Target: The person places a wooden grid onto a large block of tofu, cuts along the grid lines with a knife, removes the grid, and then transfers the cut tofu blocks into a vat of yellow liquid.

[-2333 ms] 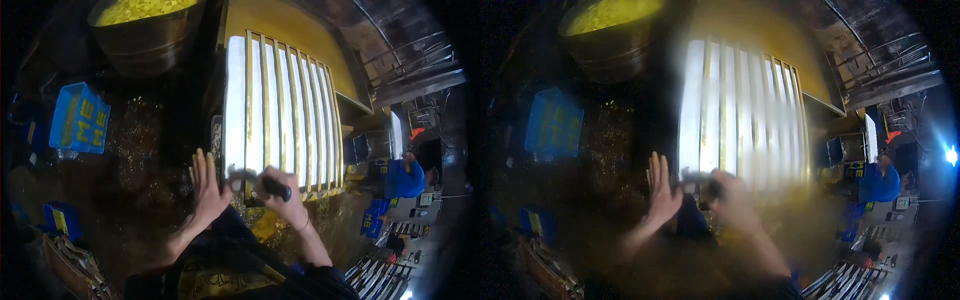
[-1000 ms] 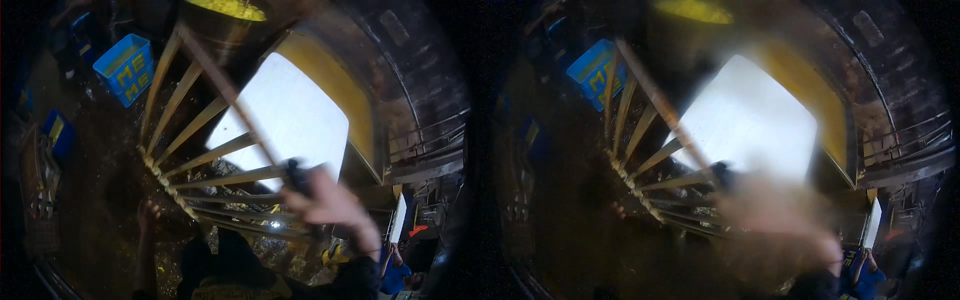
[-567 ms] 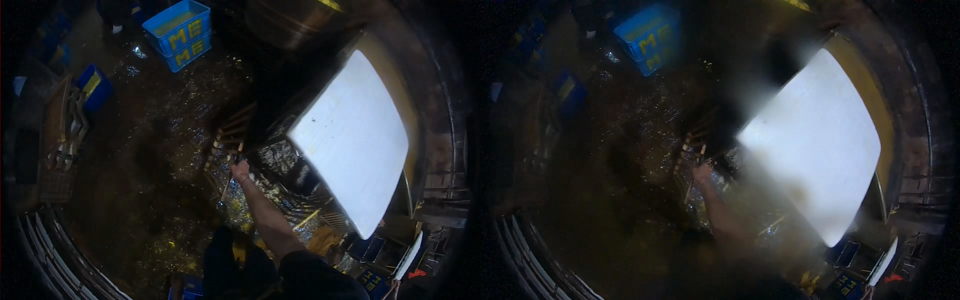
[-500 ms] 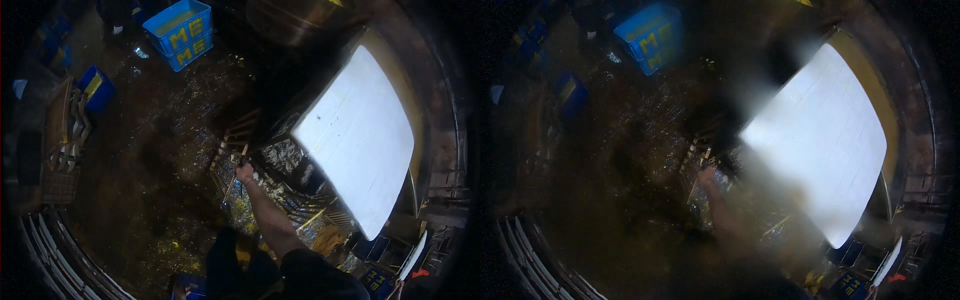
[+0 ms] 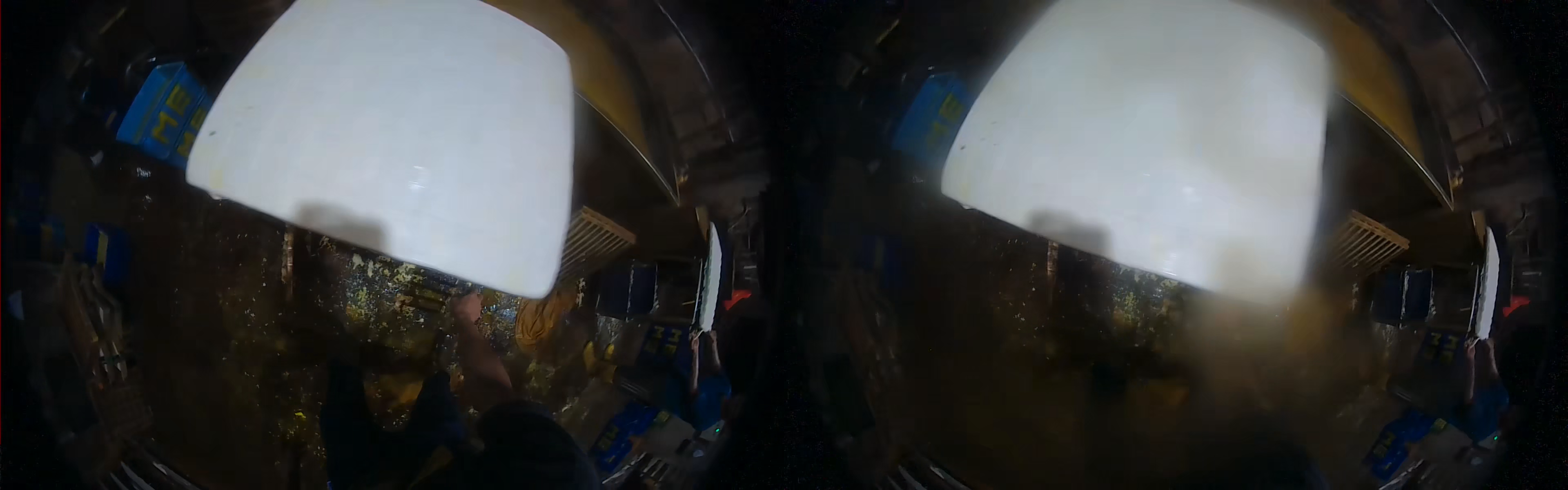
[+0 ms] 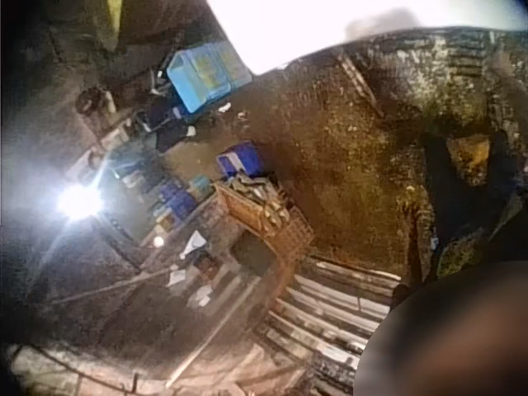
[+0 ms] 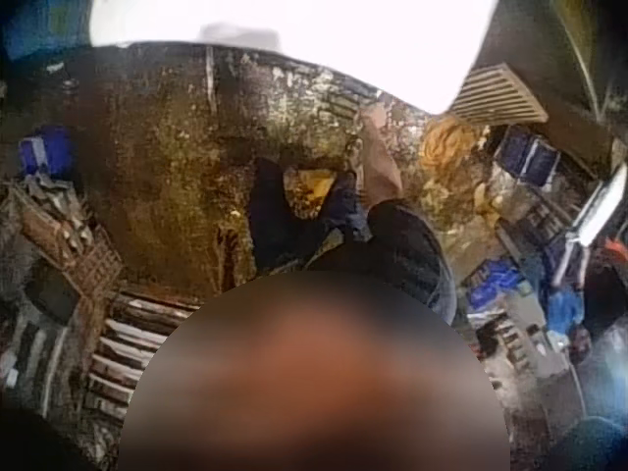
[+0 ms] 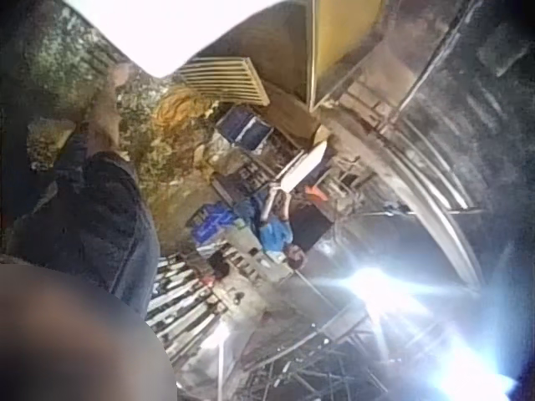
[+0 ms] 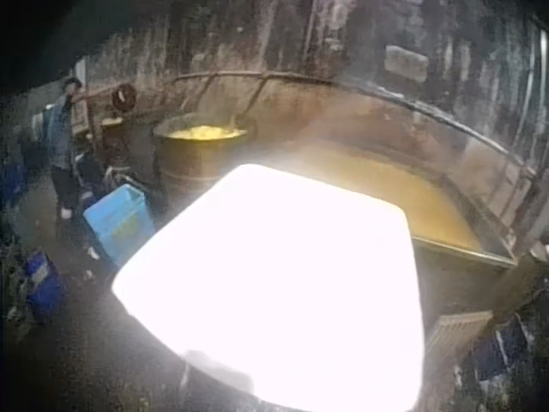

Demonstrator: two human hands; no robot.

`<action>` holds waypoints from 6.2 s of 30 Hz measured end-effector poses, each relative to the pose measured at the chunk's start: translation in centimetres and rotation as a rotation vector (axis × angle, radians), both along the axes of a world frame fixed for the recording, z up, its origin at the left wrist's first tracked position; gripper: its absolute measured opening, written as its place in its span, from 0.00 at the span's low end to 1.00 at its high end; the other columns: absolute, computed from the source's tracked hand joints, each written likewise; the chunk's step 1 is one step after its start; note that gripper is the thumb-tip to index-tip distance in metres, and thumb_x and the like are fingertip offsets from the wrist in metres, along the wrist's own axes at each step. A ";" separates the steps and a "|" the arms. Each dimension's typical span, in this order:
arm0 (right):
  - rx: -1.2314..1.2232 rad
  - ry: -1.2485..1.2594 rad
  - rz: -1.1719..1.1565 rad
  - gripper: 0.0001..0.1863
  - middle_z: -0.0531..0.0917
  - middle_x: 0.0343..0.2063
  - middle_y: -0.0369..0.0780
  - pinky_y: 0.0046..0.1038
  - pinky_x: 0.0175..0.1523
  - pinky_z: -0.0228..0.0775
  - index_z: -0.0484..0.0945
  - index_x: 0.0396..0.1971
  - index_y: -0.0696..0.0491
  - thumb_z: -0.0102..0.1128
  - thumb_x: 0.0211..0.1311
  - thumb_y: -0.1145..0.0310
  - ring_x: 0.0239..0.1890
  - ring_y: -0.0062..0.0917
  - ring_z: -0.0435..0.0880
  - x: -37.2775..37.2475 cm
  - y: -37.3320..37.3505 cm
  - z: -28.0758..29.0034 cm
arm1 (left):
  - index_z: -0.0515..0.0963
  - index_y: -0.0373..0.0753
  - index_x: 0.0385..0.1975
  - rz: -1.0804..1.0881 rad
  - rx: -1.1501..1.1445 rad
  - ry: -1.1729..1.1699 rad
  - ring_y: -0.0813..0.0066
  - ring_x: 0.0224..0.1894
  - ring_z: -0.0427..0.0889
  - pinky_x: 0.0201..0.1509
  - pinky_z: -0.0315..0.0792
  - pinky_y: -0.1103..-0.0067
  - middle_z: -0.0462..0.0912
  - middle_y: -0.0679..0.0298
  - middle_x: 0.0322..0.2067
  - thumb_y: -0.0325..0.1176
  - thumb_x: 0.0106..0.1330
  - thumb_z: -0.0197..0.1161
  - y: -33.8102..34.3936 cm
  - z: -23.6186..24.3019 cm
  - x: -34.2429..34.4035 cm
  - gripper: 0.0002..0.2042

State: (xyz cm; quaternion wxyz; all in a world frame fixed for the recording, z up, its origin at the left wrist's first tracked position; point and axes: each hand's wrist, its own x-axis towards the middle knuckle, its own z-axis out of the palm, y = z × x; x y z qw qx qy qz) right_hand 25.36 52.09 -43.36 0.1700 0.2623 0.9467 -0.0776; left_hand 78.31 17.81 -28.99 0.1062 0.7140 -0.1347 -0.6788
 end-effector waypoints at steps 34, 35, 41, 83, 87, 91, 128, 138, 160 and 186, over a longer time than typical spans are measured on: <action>-0.826 0.161 0.978 0.23 0.80 0.28 0.34 0.21 0.34 0.69 0.79 0.46 0.62 0.68 0.57 0.60 0.29 0.15 0.76 -51.3 12.3 50.3 | 0.60 0.36 0.57 -0.075 -0.782 0.403 0.61 0.27 0.86 0.25 0.84 0.70 0.81 0.49 0.39 0.40 0.72 0.56 16.6 30.1 -63.5 0.21; -0.843 0.324 1.113 0.26 0.83 0.32 0.37 0.21 0.37 0.72 0.77 0.49 0.64 0.70 0.54 0.62 0.32 0.17 0.78 -53.3 11.6 47.7 | 0.60 0.36 0.57 -0.094 -0.827 0.344 0.61 0.27 0.86 0.25 0.83 0.70 0.81 0.50 0.38 0.38 0.71 0.57 16.0 30.0 -63.9 0.21; -1.106 0.079 1.059 0.19 0.80 0.32 0.37 0.21 0.42 0.69 0.80 0.41 0.64 0.71 0.47 0.72 0.36 0.19 0.77 -61.1 2.8 44.8 | 0.65 0.35 0.55 -0.014 -1.142 -0.136 0.70 0.23 0.82 0.22 0.76 0.81 0.80 0.56 0.37 0.33 0.70 0.60 15.8 27.6 -66.4 0.18; -1.152 -0.188 1.052 0.11 0.75 0.18 0.29 0.25 0.28 0.66 0.79 0.30 0.55 0.68 0.52 0.65 0.22 0.17 0.73 -64.6 2.0 43.5 | 0.70 0.30 0.47 0.024 -1.068 -1.276 0.64 0.45 0.71 0.50 0.69 0.68 0.71 0.54 0.41 0.36 0.67 0.61 39.5 27.2 -71.5 0.17; -1.144 -0.371 0.839 0.10 0.78 0.21 0.32 0.27 0.29 0.68 0.79 0.31 0.57 0.67 0.52 0.68 0.24 0.20 0.75 -66.8 2.5 41.5 | 0.71 0.32 0.48 0.415 -0.836 -0.614 0.76 0.40 0.71 0.47 0.69 0.77 0.75 0.62 0.41 0.35 0.70 0.60 41.2 26.5 -73.0 0.14; -1.159 -0.137 0.985 0.24 0.80 0.35 0.34 0.24 0.37 0.70 0.75 0.53 0.62 0.63 0.54 0.72 0.32 0.21 0.77 -65.3 2.3 43.6 | 0.73 0.32 0.46 0.677 -0.858 -0.195 0.82 0.35 0.75 0.40 0.71 0.83 0.79 0.66 0.34 0.31 0.69 0.59 40.5 27.4 -73.1 0.11; -1.418 -0.555 1.183 0.11 0.84 0.33 0.45 0.26 0.39 0.79 0.79 0.42 0.63 0.52 0.67 0.72 0.32 0.28 0.84 -55.2 3.7 60.0 | 0.74 0.35 0.52 -0.388 -0.625 0.558 0.63 0.44 0.81 0.51 0.75 0.70 0.80 0.57 0.41 0.31 0.69 0.60 31.0 38.8 -86.8 0.14; -1.273 0.291 1.809 0.15 0.85 0.35 0.43 0.30 0.48 0.73 0.82 0.38 0.57 0.60 0.59 0.60 0.40 0.31 0.84 -61.6 -29.2 58.2 | 0.68 0.41 0.64 -0.952 -1.442 -0.928 0.53 0.71 0.55 0.74 0.47 0.56 0.64 0.54 0.66 0.65 0.59 0.59 16.6 34.1 -83.9 0.39; -0.759 -0.331 1.774 0.05 0.81 0.20 0.35 0.22 0.29 0.69 0.78 0.27 0.57 0.62 0.55 0.72 0.22 0.16 0.76 -62.2 -0.9 57.9 | 0.56 0.45 0.70 -1.134 -1.305 -0.959 0.59 0.75 0.43 0.77 0.35 0.60 0.50 0.56 0.72 0.68 0.59 0.53 15.4 31.6 -83.2 0.44; -0.730 -0.427 1.848 0.03 0.82 0.18 0.36 0.21 0.33 0.73 0.79 0.24 0.56 0.62 0.53 0.74 0.24 0.17 0.79 -57.0 -3.6 60.2 | 0.62 0.41 0.67 -0.983 -1.560 -0.858 0.49 0.72 0.52 0.73 0.47 0.51 0.57 0.45 0.68 0.66 0.57 0.57 15.4 30.9 -82.6 0.43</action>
